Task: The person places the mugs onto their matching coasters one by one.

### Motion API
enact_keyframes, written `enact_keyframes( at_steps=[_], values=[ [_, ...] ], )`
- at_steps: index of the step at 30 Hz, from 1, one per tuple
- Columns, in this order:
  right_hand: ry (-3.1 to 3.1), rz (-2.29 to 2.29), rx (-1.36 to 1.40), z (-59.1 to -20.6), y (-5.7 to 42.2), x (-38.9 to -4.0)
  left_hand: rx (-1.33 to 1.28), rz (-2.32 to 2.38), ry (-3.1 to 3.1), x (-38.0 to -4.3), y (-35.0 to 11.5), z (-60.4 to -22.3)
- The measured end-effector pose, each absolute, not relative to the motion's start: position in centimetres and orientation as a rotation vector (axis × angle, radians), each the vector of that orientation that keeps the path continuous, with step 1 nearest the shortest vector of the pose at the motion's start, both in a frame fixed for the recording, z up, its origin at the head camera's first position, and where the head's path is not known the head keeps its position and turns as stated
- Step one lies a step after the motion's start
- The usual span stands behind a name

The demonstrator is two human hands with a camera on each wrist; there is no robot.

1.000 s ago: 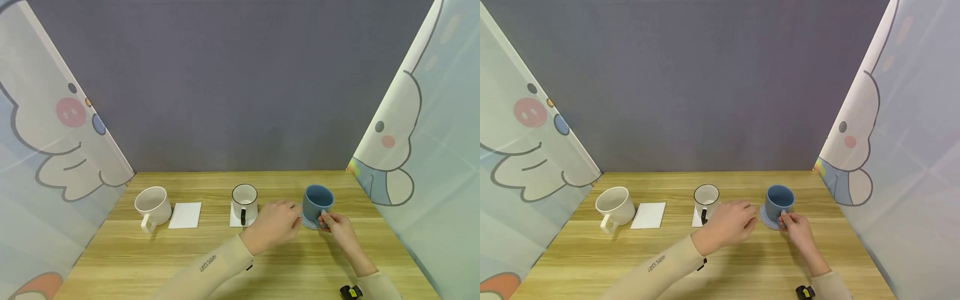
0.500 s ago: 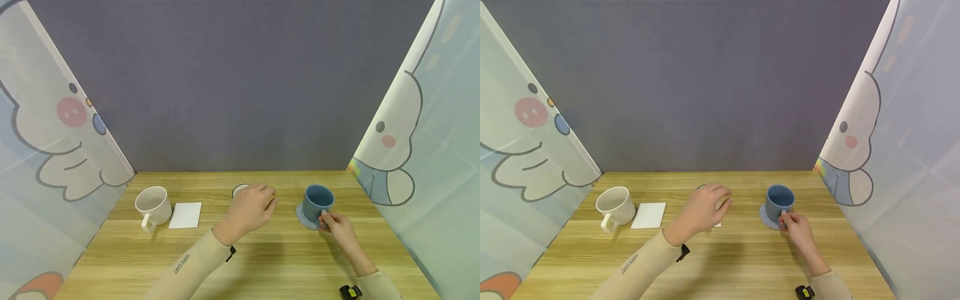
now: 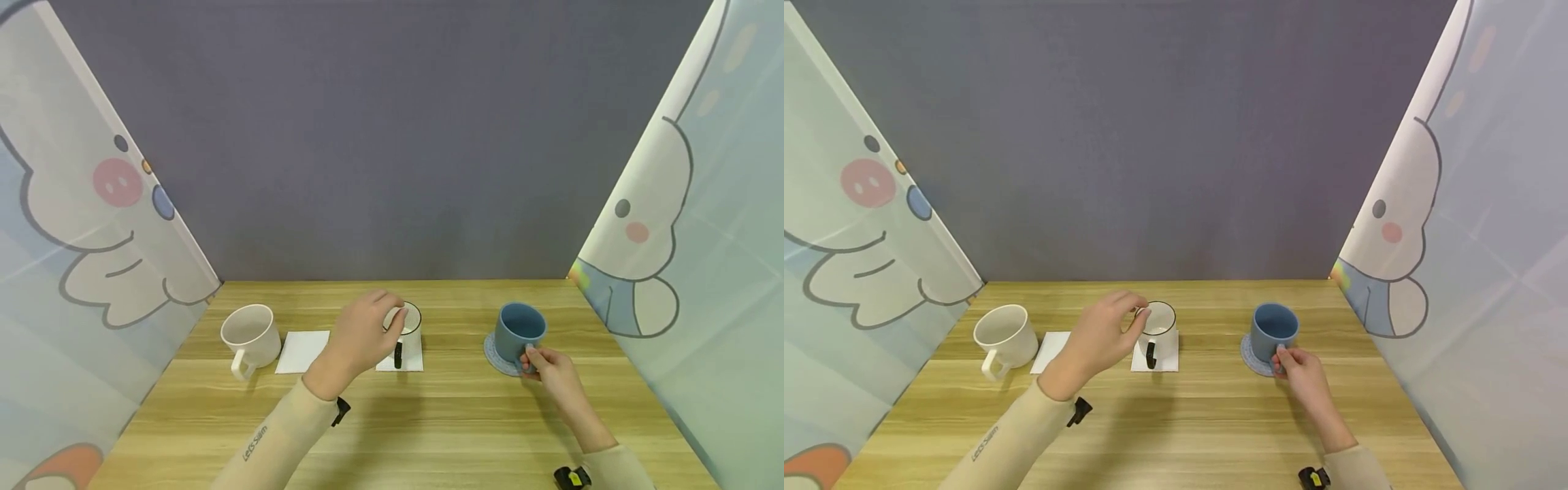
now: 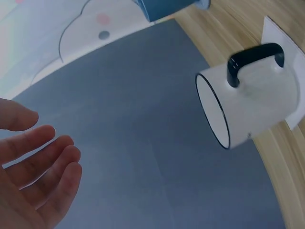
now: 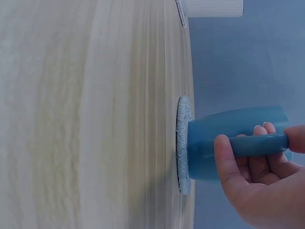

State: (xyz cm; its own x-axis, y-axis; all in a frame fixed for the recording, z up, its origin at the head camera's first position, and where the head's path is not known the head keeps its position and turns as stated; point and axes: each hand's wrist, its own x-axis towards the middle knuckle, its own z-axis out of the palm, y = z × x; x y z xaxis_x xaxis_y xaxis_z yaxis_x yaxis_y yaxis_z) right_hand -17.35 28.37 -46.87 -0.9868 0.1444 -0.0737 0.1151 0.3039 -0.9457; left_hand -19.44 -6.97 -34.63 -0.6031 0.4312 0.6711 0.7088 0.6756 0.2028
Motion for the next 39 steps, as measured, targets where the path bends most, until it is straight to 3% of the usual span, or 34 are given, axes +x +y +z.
enact_keyframes(
  at_steps=[39],
  values=[
    [-2.535, 1.802, -0.24, -46.4, 28.2, -17.2, -0.358, -0.821, -2.265, -20.4, -18.2, -39.3]
  ],
)
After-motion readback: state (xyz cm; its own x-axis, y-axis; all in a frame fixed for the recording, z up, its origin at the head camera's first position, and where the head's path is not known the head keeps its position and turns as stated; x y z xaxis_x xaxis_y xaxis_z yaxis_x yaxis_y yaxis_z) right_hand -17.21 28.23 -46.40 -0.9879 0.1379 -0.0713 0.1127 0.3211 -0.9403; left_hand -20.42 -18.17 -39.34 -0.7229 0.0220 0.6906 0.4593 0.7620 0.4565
